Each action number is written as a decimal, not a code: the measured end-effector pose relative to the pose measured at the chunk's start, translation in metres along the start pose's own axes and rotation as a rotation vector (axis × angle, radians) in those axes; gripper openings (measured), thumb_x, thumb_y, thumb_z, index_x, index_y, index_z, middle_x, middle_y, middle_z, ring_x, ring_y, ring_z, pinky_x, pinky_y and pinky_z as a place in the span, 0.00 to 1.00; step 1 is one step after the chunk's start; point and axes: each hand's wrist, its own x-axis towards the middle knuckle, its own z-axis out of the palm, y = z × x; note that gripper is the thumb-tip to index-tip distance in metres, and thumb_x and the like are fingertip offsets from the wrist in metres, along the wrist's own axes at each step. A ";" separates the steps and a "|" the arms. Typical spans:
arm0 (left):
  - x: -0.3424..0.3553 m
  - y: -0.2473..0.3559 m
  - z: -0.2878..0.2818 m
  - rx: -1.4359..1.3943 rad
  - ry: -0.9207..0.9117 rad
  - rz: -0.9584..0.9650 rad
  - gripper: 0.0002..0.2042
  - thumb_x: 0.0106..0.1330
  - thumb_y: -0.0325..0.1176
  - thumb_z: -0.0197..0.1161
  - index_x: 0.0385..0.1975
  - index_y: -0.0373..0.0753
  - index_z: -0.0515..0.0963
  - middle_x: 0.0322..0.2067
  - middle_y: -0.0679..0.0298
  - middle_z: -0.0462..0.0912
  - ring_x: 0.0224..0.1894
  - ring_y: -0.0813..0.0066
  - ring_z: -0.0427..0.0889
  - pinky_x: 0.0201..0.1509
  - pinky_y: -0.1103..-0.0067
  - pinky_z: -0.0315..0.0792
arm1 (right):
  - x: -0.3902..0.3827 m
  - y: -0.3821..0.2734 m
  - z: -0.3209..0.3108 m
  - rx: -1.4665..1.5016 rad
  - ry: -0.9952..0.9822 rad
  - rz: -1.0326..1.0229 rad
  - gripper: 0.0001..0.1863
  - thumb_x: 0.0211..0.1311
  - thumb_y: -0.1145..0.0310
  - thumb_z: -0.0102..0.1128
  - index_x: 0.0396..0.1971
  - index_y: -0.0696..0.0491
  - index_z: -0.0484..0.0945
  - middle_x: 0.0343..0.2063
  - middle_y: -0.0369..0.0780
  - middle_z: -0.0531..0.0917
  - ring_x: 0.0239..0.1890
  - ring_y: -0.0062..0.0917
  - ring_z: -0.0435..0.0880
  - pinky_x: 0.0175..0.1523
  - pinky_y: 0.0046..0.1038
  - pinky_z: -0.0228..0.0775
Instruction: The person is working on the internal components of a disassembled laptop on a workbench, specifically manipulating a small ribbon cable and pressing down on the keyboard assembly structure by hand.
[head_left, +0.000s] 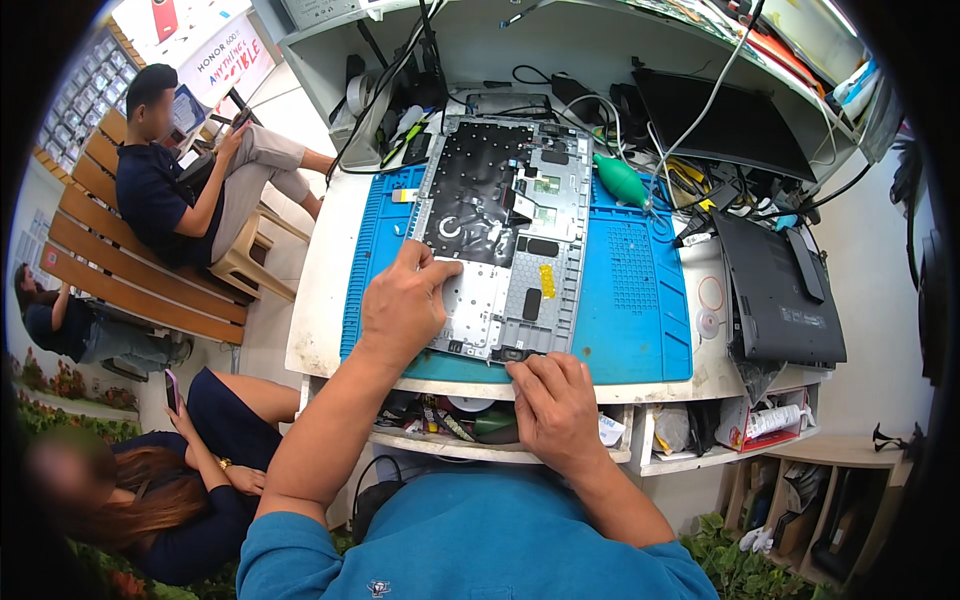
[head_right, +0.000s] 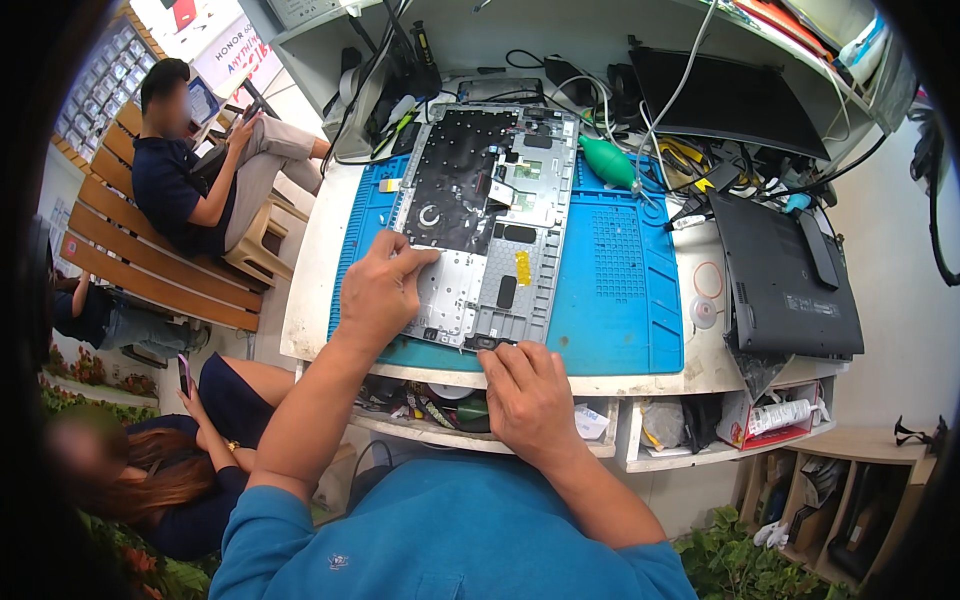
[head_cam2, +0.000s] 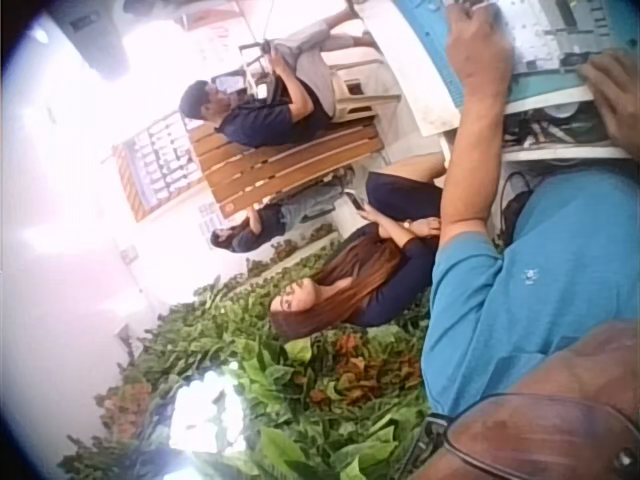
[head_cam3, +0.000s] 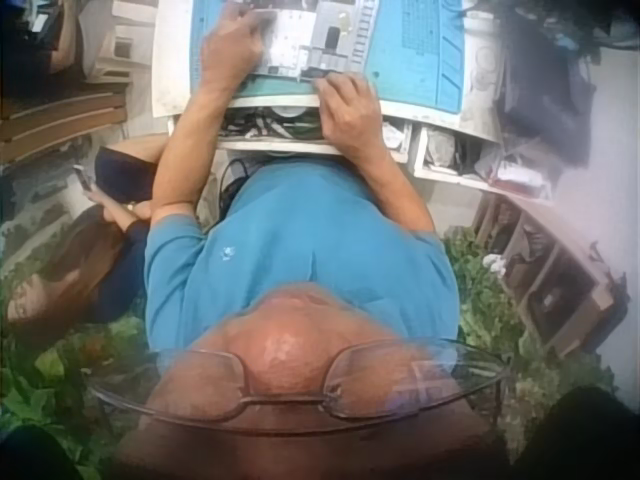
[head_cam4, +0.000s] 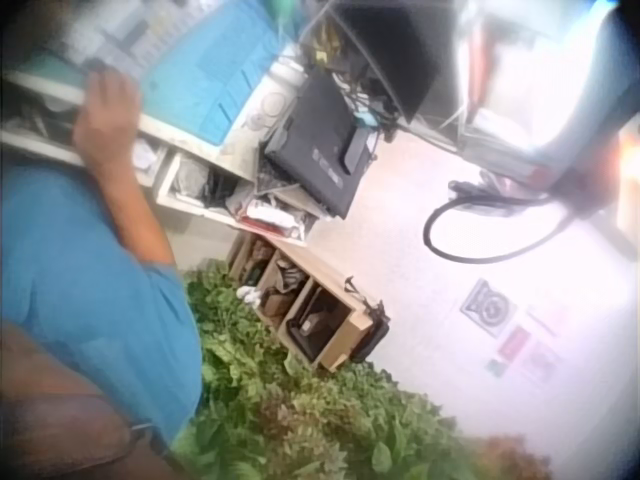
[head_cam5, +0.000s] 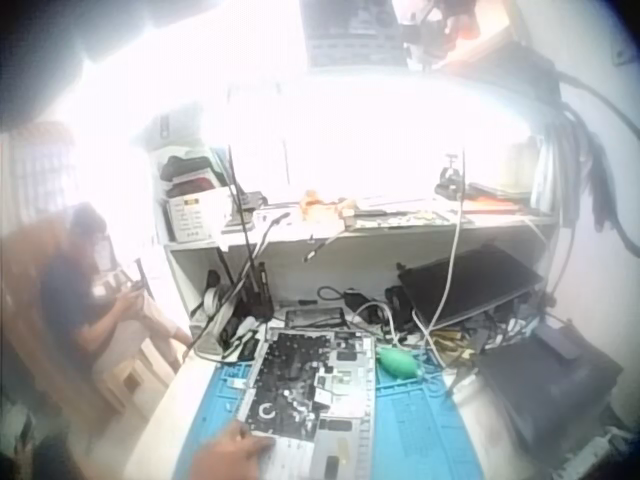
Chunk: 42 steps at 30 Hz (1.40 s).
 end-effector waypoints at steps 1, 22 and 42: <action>0.001 -0.001 0.000 0.012 0.003 0.019 0.12 0.68 0.25 0.75 0.46 0.51 0.96 0.43 0.60 0.85 0.38 0.56 0.91 0.42 0.64 0.86 | 0.000 0.000 0.000 -0.001 0.000 0.001 0.24 0.56 0.79 0.72 0.56 0.57 0.87 0.48 0.40 0.85 0.53 0.39 0.82 0.52 0.41 0.72; 0.016 -0.011 -0.016 -0.136 -0.116 0.003 0.10 0.71 0.25 0.73 0.46 0.48 0.95 0.41 0.61 0.87 0.39 0.58 0.90 0.43 0.67 0.83 | -0.002 0.001 0.000 0.004 0.001 0.002 0.24 0.56 0.79 0.72 0.56 0.57 0.87 0.49 0.40 0.85 0.53 0.39 0.82 0.52 0.41 0.72; -0.004 0.019 0.002 -0.036 0.005 -0.188 0.07 0.75 0.30 0.73 0.46 0.48 0.95 0.40 0.60 0.86 0.38 0.55 0.91 0.43 0.64 0.85 | -0.001 0.000 -0.002 0.001 -0.018 0.001 0.24 0.56 0.78 0.73 0.56 0.58 0.87 0.50 0.41 0.85 0.55 0.40 0.82 0.53 0.41 0.73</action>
